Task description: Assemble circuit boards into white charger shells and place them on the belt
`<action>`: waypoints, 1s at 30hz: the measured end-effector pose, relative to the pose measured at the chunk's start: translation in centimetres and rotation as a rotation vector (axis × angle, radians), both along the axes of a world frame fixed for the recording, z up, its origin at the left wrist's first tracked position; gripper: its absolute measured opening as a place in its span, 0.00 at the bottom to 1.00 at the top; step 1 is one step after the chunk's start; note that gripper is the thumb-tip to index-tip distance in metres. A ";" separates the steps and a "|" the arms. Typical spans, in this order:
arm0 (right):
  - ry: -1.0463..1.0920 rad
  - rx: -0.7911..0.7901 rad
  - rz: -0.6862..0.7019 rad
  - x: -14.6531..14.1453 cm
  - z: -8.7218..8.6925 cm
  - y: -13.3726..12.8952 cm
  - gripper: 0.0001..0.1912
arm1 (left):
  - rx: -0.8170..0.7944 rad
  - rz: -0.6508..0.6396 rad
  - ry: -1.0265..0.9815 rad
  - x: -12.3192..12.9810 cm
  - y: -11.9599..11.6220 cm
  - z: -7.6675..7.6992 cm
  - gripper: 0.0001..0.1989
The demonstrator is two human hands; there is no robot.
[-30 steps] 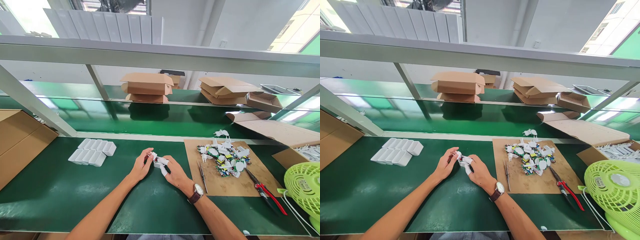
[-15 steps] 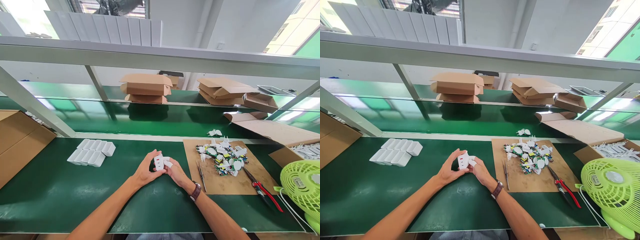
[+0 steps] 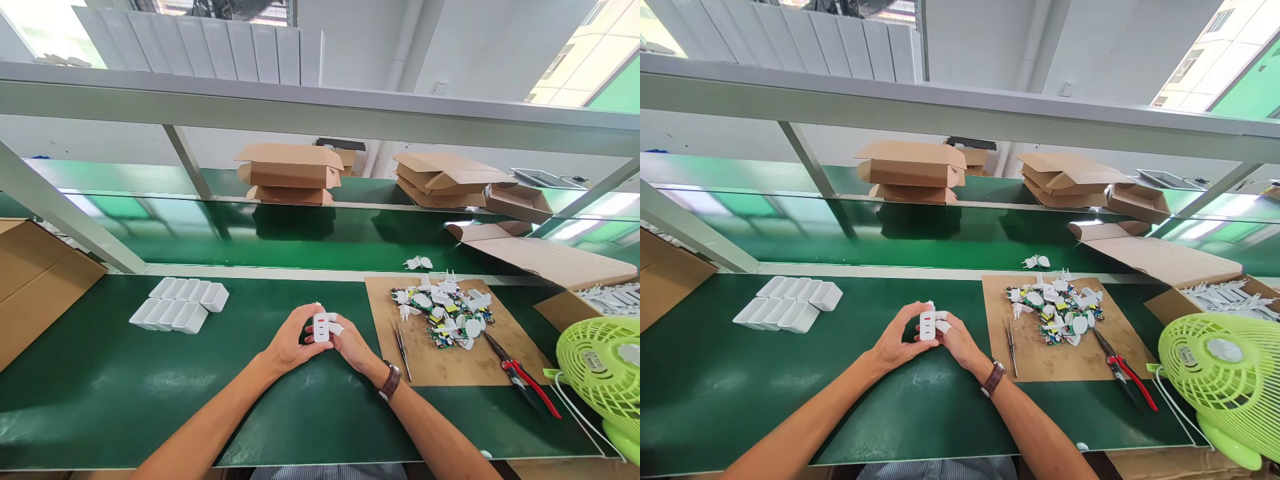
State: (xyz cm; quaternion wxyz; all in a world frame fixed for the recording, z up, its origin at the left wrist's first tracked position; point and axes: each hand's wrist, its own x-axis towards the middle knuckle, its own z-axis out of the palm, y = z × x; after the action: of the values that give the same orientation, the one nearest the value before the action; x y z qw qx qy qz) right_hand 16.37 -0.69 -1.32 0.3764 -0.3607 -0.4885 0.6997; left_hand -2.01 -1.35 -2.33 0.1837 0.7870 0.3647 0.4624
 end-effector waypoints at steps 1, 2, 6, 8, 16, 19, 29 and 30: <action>0.011 -0.014 0.000 0.0 0.0 0.0 0.14 | 0.005 -0.008 -0.002 0.0 0.0 0.0 0.33; 0.026 -0.032 0.003 0.0 0.0 0.0 0.14 | 0.009 -0.012 -0.002 0.0 0.0 0.0 0.33; 0.060 -0.064 0.014 0.0 0.0 0.0 0.15 | 0.003 0.005 0.015 -0.1 0.1 -0.1 0.34; 0.054 -0.053 0.020 0.0 0.0 0.0 0.14 | -0.004 0.016 0.024 -0.1 0.1 -0.2 0.34; -0.019 0.118 -0.083 -0.2 -0.5 0.1 0.14 | 0.015 0.082 0.063 -0.6 0.4 -0.3 0.34; -0.128 0.345 -0.267 -0.3 -0.7 0.2 0.16 | 0.032 0.175 0.063 -0.8 0.8 -0.5 0.34; -0.697 1.146 -0.389 0.2 -0.4 -0.7 0.08 | -0.235 0.202 0.139 -0.7 1.8 -1.6 0.33; -0.677 1.211 -0.411 0.1 -0.3 -0.8 0.07 | -0.255 0.231 0.109 -0.8 2.1 -1.6 0.33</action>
State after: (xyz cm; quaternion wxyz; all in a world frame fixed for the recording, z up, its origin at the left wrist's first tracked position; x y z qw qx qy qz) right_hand 16.45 -1.45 -1.63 0.4621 -0.3705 -0.8025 0.0714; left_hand -2.81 0.77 -3.97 0.2078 0.7341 0.5177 0.3872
